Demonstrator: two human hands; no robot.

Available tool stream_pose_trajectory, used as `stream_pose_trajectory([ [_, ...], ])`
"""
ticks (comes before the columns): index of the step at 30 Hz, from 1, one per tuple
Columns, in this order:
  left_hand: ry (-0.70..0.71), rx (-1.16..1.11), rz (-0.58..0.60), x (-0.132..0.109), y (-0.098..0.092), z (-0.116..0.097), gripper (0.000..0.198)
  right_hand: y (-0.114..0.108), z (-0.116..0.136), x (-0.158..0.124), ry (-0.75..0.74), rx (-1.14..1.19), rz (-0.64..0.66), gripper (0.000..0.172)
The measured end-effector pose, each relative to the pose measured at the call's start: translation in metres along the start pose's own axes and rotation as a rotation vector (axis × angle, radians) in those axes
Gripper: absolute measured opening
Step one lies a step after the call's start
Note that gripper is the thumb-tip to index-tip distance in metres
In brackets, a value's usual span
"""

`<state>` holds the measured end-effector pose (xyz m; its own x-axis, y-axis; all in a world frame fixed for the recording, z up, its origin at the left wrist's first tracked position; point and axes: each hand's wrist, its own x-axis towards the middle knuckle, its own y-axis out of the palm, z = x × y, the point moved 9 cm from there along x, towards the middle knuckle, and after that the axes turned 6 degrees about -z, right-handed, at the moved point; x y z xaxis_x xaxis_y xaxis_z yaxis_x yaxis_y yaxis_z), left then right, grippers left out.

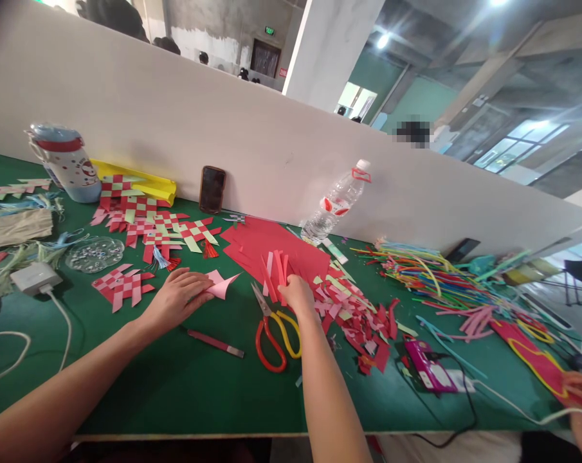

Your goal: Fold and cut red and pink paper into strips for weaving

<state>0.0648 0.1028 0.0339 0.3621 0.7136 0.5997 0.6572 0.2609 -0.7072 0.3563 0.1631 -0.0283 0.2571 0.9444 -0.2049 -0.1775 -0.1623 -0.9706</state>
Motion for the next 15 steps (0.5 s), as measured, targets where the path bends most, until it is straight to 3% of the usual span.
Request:
stream_pose_trajectory([
  [15,0.018,-0.006,-0.01,0.0,0.0,0.0,0.034,-0.007,-0.004,-0.018,-0.03,0.131,-0.004,0.036],
])
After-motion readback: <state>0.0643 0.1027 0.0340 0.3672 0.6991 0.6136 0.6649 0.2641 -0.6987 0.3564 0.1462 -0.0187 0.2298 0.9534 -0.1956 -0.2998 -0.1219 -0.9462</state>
